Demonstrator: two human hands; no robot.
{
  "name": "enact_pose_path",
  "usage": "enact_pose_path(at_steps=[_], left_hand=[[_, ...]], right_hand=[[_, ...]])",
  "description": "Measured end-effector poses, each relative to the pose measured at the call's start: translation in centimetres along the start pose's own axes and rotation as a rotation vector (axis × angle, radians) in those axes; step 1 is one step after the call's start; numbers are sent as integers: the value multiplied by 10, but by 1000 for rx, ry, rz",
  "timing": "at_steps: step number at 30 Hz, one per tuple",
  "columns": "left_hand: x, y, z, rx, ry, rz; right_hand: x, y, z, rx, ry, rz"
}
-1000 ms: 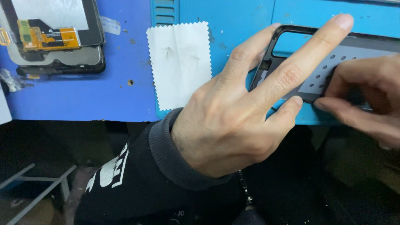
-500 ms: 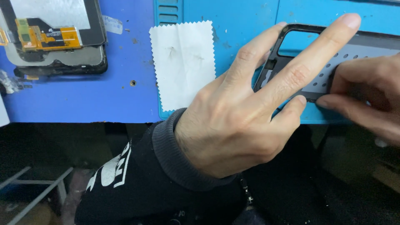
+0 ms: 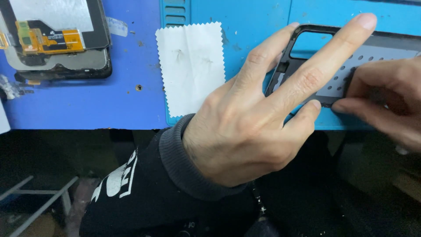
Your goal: Disassembling a smartphone by peeling off the back cover and removing internal plastic frame pieces.
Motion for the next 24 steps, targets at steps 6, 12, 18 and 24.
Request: enact_pose_path(at_steps=[6, 12, 18, 24], left_hand=[[113, 169, 79, -2, -2, 15], [131, 213, 89, -4, -6, 29], [133, 222, 93, -16, -12, 44], [134, 233, 100, -48, -26, 68]], right_hand=[[4, -19, 6, -96, -92, -117], [-2, -5, 1, -184, -141, -256], [-5, 43, -14, 235, 170, 56], [11, 14, -1, -81, 53, -223]])
Point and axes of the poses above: each hand's wrist, its own z-axis towards the middle knuckle, its own x-axis out of the back of the hand, y = z × x, the point moved 5 cm from there along z, towards the middle knuckle, and after that the axes turned 12 degrees about x, right-handed, at the moved point
